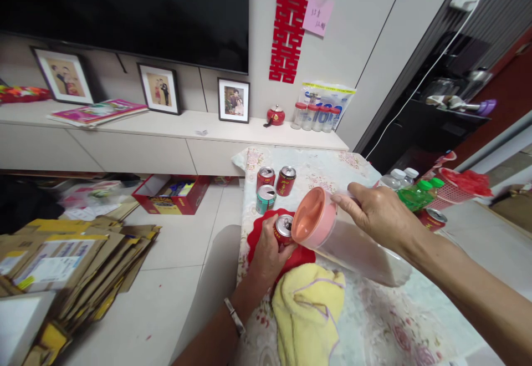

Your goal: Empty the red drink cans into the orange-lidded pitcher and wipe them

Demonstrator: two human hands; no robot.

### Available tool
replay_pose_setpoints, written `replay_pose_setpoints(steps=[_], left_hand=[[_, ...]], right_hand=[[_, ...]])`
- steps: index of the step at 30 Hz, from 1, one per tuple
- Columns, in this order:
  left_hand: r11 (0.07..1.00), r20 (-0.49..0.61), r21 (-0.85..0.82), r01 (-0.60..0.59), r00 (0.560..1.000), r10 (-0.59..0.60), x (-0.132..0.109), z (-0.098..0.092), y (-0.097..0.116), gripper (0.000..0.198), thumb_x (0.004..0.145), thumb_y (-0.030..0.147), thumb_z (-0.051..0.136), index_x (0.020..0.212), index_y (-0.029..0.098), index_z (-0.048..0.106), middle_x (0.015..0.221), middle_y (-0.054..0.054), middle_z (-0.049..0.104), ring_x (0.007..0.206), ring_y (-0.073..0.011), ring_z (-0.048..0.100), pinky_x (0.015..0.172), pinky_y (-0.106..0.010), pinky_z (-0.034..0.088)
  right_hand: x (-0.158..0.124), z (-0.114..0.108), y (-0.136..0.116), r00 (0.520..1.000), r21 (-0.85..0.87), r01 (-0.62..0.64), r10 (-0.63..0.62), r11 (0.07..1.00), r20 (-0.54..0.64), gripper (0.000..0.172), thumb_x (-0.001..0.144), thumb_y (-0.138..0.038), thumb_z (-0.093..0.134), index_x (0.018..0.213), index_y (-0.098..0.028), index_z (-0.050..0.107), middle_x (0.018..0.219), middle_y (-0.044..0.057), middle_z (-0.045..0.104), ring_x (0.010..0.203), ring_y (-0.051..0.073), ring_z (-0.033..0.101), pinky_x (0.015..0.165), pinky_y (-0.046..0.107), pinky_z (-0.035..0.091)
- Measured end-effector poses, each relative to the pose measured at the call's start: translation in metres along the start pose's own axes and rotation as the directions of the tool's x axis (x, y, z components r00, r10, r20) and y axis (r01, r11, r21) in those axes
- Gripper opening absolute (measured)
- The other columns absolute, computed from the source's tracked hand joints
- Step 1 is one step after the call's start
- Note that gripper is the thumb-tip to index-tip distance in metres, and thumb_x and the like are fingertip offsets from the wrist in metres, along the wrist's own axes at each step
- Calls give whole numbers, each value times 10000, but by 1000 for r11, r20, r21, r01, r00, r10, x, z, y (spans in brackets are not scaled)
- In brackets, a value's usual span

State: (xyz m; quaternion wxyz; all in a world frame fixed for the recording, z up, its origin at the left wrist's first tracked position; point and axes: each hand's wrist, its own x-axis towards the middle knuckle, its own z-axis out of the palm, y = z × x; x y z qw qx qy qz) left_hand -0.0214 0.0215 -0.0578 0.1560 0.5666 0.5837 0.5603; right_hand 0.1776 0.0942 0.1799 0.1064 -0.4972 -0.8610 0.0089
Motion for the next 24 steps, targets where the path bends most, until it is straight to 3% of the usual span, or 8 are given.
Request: replay_pose_setpoints(steps=[24], left_hand=[[999, 25, -2, 38, 999, -38, 0, -3, 4, 796, 790, 181, 836, 1463, 153, 411, 1437, -241, 613, 1403, -379, 583, 1113, -542, 546]], right_hand=[[2, 2, 2, 999, -22, 20, -21, 1000, -25, 679, 922, -889, 241, 679, -277, 410, 527, -19, 447, 505, 206, 474, 595, 349, 303]])
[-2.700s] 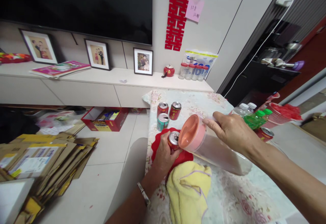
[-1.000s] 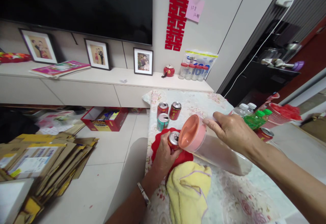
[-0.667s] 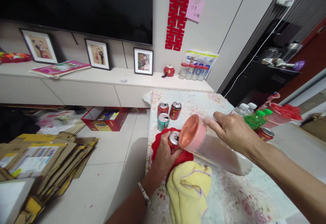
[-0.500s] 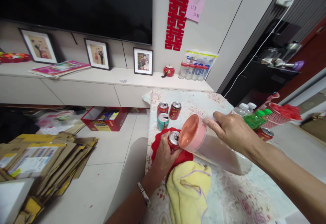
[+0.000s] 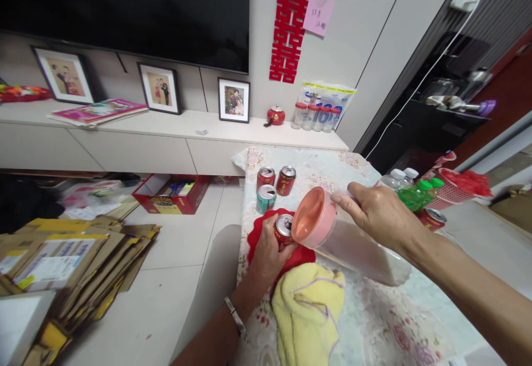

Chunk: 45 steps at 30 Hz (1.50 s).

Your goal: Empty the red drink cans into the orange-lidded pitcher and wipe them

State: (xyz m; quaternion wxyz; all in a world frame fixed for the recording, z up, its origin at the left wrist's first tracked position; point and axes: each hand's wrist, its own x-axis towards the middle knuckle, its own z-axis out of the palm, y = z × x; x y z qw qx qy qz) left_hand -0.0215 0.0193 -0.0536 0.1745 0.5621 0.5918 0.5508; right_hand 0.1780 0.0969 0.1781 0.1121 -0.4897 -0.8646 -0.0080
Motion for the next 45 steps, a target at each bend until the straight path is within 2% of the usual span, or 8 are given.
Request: replay_pose_setpoints(steps=[9, 18, 29, 45], left_hand=[[1000, -27, 4, -16, 999, 16, -1, 1, -2, 832, 763, 160, 857, 1465, 202, 414, 1420, -195, 627, 1380, -358, 606, 1092, -518, 560], [999, -10, 8, -31, 999, 31, 0, 1, -3, 809, 790, 186, 838, 1467, 170, 395, 1424, -221, 609, 1384, -371, 595, 1109, -536, 547], [1000, -27, 7, -27, 999, 27, -1, 3, -3, 856, 763, 149, 849, 1480, 215, 387, 1433, -193, 607, 1381, -366, 598, 1117, -539, 541], [999, -23, 11, -32, 999, 33, -1, 4, -5, 843, 755, 138, 833, 1475, 195, 397, 1438, -206, 608, 1390, -370, 590, 1137, -546, 524]], right_hand=[[-2, -2, -1, 1000, 14, 12, -12, 1000, 16, 644, 958, -845, 272, 695, -273, 409, 537, -20, 449, 510, 195, 468, 600, 351, 306], [-2, -4, -4, 999, 17, -22, 22, 1000, 39, 671, 927, -884, 253, 695, -275, 415, 539, -15, 451, 525, 210, 472, 615, 356, 300], [-1, -3, -3, 1000, 2, -8, 8, 1000, 27, 660, 939, -869, 264, 694, -275, 415, 523, -18, 439, 516, 207, 467, 605, 351, 302], [0, -5, -5, 999, -16, -17, 18, 1000, 35, 681, 921, -893, 235, 691, -277, 416, 530, -7, 462, 530, 225, 498, 611, 354, 313]])
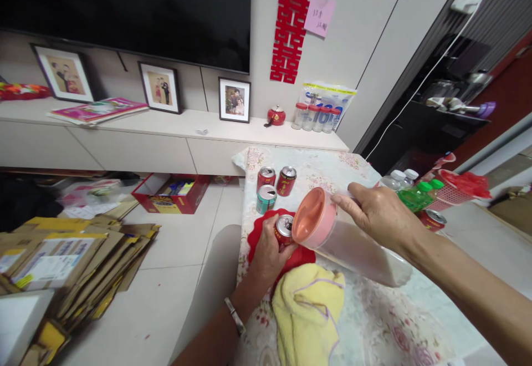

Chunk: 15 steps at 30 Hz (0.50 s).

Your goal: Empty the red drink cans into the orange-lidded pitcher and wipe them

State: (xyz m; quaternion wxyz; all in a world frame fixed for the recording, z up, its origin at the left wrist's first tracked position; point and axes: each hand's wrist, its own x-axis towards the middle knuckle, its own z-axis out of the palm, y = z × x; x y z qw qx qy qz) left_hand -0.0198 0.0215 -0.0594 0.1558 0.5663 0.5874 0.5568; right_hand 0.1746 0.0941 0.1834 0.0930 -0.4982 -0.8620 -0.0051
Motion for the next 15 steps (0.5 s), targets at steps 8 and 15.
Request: replay_pose_setpoints(steps=[8, 15], left_hand=[[999, -19, -34, 16, 1000, -16, -1, 3, -3, 865, 735, 138, 852, 1484, 215, 426, 1444, -181, 612, 1396, -360, 585, 1143, -539, 522], [999, -14, -26, 27, 1000, -28, -1, 1, 1, 839, 749, 124, 833, 1477, 197, 422, 1438, -189, 612, 1391, -358, 587, 1139, -536, 525]], right_hand=[[0, -1, -1, 1000, 4, 2, -2, 1000, 0, 689, 912, -903, 230, 682, -280, 411, 516, -10, 457, 518, 223, 496, 600, 354, 316], [0, -1, 0, 999, -8, 31, -32, 999, -30, 686, 921, -891, 239, 673, -277, 416, 503, -14, 454, 495, 209, 488, 576, 339, 315]])
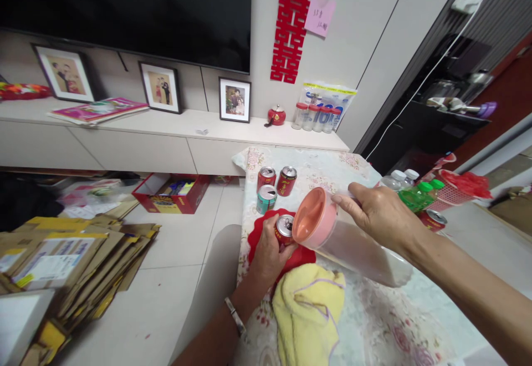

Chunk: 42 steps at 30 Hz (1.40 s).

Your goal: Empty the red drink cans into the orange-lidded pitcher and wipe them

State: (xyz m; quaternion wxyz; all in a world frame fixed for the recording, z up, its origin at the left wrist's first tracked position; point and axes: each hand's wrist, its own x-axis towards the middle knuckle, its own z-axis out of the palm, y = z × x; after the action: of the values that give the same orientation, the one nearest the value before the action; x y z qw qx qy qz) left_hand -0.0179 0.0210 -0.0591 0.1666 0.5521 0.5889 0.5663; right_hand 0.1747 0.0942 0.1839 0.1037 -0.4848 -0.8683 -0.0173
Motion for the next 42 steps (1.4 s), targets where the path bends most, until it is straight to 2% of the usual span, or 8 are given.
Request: replay_pose_setpoints(steps=[22, 31, 42], left_hand=[[1000, 46, 11, -13, 999, 13, 1, -5, 0, 789, 810, 200, 810, 1481, 158, 397, 1448, -227, 601, 1411, -372, 571, 1135, -542, 526], [999, 12, 21, -34, 999, 34, 1, -2, -2, 825, 773, 160, 833, 1477, 177, 403, 1425, -217, 617, 1376, -371, 601, 1111, -544, 547], [1000, 41, -2, 2, 999, -2, 2, -4, 1, 782, 791, 180, 809, 1464, 148, 411, 1437, -236, 598, 1396, -382, 582, 1133, -546, 531]], right_hand=[[0, 1, 1, 999, 10, -35, 35, 999, 26, 691, 901, -912, 243, 680, -279, 411, 513, -14, 443, 514, 220, 481, 599, 349, 302], [1, 0, -1, 998, 5, -44, 44, 999, 42, 705, 899, -919, 213, 683, -279, 418, 527, -8, 460, 524, 219, 497, 608, 353, 321], [-2, -1, -1, 999, -20, -26, 26, 999, 36, 699, 916, -903, 198, 692, -276, 412, 515, -10, 462, 525, 216, 506, 604, 354, 327]])
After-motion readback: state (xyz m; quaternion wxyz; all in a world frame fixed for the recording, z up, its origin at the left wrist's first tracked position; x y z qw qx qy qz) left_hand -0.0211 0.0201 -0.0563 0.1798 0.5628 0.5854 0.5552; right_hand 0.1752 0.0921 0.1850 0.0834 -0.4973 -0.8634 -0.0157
